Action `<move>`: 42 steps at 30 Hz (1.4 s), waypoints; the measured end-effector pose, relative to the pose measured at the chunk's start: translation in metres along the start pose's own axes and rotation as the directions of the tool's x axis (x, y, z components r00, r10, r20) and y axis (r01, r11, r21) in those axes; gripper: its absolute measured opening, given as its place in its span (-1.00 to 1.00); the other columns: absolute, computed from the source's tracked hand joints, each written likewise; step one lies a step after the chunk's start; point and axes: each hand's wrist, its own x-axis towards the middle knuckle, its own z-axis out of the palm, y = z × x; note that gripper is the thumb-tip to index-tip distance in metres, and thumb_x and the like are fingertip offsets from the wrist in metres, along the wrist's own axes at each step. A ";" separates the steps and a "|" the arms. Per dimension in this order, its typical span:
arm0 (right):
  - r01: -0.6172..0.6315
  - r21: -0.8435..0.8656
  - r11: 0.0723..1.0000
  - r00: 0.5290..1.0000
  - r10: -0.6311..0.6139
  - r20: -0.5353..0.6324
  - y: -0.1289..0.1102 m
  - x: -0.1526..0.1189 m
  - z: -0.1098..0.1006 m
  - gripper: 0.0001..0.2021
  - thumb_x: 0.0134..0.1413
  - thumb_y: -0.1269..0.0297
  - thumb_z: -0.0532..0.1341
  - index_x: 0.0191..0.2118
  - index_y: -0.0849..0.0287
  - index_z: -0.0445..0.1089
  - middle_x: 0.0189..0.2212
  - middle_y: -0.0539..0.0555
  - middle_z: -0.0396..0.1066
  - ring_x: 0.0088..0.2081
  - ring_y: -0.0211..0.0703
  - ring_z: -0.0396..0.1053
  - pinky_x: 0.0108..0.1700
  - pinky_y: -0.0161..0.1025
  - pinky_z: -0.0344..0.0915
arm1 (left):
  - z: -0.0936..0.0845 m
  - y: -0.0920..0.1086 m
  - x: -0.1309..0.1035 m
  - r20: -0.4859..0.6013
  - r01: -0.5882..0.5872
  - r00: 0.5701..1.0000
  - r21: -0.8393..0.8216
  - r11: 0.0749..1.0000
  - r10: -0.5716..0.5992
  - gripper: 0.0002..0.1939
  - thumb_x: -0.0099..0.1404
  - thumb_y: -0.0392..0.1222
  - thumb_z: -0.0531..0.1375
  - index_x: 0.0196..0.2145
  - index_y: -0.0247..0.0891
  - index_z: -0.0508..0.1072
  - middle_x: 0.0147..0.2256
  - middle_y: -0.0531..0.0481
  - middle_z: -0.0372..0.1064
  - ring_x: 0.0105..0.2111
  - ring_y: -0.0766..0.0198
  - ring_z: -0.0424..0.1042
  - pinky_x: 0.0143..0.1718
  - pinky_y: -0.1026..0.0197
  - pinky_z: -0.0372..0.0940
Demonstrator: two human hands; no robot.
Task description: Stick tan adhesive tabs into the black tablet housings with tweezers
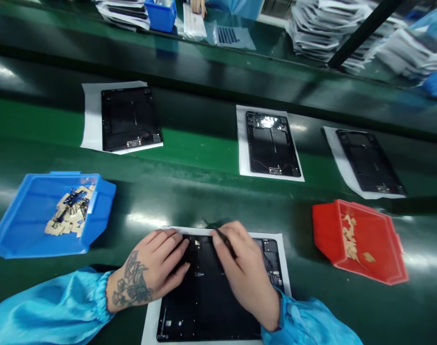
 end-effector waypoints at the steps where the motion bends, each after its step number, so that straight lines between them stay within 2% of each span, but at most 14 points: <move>1: 0.001 -0.040 0.999 0.998 0.002 0.056 -0.001 0.000 0.004 -0.87 0.29 0.33 0.08 -0.29 0.12 0.35 -0.34 0.01 0.31 -0.29 -0.21 0.35 -0.22 -0.29 0.24 | 0.001 0.000 -0.001 -0.005 -0.004 1.000 -0.001 1.000 0.004 -0.65 0.24 -0.15 0.11 -0.14 -0.49 0.46 -0.18 -0.24 0.42 -0.16 -0.02 0.35 -0.15 -0.04 0.33; 3: 0.010 -0.130 0.991 0.996 0.001 0.090 -0.001 -0.002 0.013 -0.87 0.26 0.34 0.11 -0.30 0.13 0.38 -0.38 0.00 0.32 -0.33 -0.22 0.34 -0.26 -0.29 0.23 | 0.002 -0.001 -0.001 -0.021 -0.013 1.000 -0.002 1.000 0.012 -0.64 0.25 -0.14 0.10 -0.14 -0.50 0.46 -0.17 -0.25 0.41 -0.15 -0.03 0.34 -0.16 -0.04 0.34; 7: 0.020 -0.326 0.945 0.999 -0.008 0.038 0.007 -0.005 0.028 -0.91 0.22 0.33 0.17 -0.26 0.15 0.42 -0.38 0.01 0.34 -0.36 -0.18 0.35 -0.30 -0.26 0.20 | 0.004 -0.002 -0.001 -0.027 -0.026 0.999 0.003 1.000 0.026 -0.65 0.25 -0.14 0.08 -0.16 -0.48 0.46 -0.20 -0.24 0.40 -0.15 -0.04 0.34 -0.20 -0.03 0.35; 12: 0.004 -0.411 0.912 1.000 -0.001 0.008 0.008 0.000 0.038 -0.84 0.20 0.28 0.18 -0.40 0.16 0.37 -0.48 -0.03 0.28 -0.44 -0.20 0.30 -0.37 -0.26 0.12 | 0.004 -0.003 0.001 -0.027 -0.035 0.999 -0.002 0.999 0.035 -0.65 0.26 -0.13 0.07 -0.15 -0.47 0.45 -0.22 -0.23 0.39 -0.16 -0.04 0.34 -0.21 -0.03 0.35; 17: -0.023 -0.369 0.929 1.000 0.021 -0.009 0.007 0.006 0.043 -0.73 0.15 0.32 0.17 -0.56 0.17 0.22 -0.58 -0.07 0.18 -0.52 -0.26 0.22 -0.43 -0.30 0.07 | 0.006 -0.003 0.000 -0.038 -0.031 0.999 0.002 1.000 0.031 -0.65 0.26 -0.13 0.06 -0.16 -0.46 0.44 -0.21 -0.23 0.39 -0.17 -0.03 0.35 -0.21 -0.01 0.35; 22: 0.061 -0.318 0.946 0.998 -0.068 -0.010 0.008 0.008 0.044 -0.80 0.12 0.36 0.13 -0.52 0.17 0.27 -0.58 -0.05 0.19 -0.51 -0.26 0.22 -0.43 -0.32 0.09 | 0.010 0.001 -0.004 -0.024 -0.039 0.999 0.061 0.997 0.040 -0.60 0.26 -0.11 0.05 -0.10 -0.49 0.43 -0.13 -0.26 0.38 -0.10 -0.05 0.36 -0.14 0.00 0.34; 26: 0.063 -0.327 0.943 0.998 -0.067 -0.002 0.006 0.010 0.045 -0.80 0.11 0.37 0.12 -0.54 0.17 0.26 -0.59 -0.04 0.19 -0.52 -0.26 0.22 -0.44 -0.33 0.09 | 0.011 0.004 -0.007 -0.018 -0.039 0.999 0.074 0.996 0.040 -0.60 0.27 -0.12 0.05 -0.09 -0.51 0.43 -0.12 -0.28 0.38 -0.06 -0.10 0.36 -0.12 -0.01 0.36; 35: -0.007 -0.271 0.963 0.999 -0.002 -0.036 -0.012 0.017 0.042 -0.81 0.02 0.38 0.14 -0.57 0.15 0.18 -0.63 -0.08 0.17 -0.56 -0.28 0.19 -0.47 -0.34 0.08 | 0.007 0.005 -0.005 -0.043 -0.044 0.998 0.043 0.998 0.045 -0.60 0.25 -0.16 0.08 -0.11 -0.56 0.44 -0.15 -0.29 0.39 -0.05 -0.10 0.37 -0.08 0.03 0.39; 40: -0.045 -0.296 0.954 0.995 0.069 0.071 -0.016 0.021 0.033 -0.76 0.07 0.34 0.13 -0.59 0.15 0.15 -0.61 -0.07 0.20 -0.54 -0.26 0.20 -0.46 -0.33 0.09 | 0.007 0.002 -0.005 -0.058 -0.034 0.998 0.024 0.999 0.035 -0.60 0.24 -0.16 0.08 -0.10 -0.56 0.43 -0.16 -0.28 0.39 -0.06 -0.09 0.38 -0.11 0.02 0.41; 42: -0.084 -0.257 0.963 0.991 0.107 0.079 -0.013 0.020 0.029 -0.77 0.10 0.31 0.13 -0.56 0.16 0.19 -0.60 -0.07 0.21 -0.52 -0.25 0.22 -0.44 -0.33 0.12 | 0.006 0.001 -0.004 -0.074 -0.045 0.996 -0.005 0.999 0.045 -0.62 0.24 -0.16 0.08 -0.13 -0.55 0.43 -0.19 -0.28 0.39 -0.07 -0.09 0.37 -0.11 0.01 0.40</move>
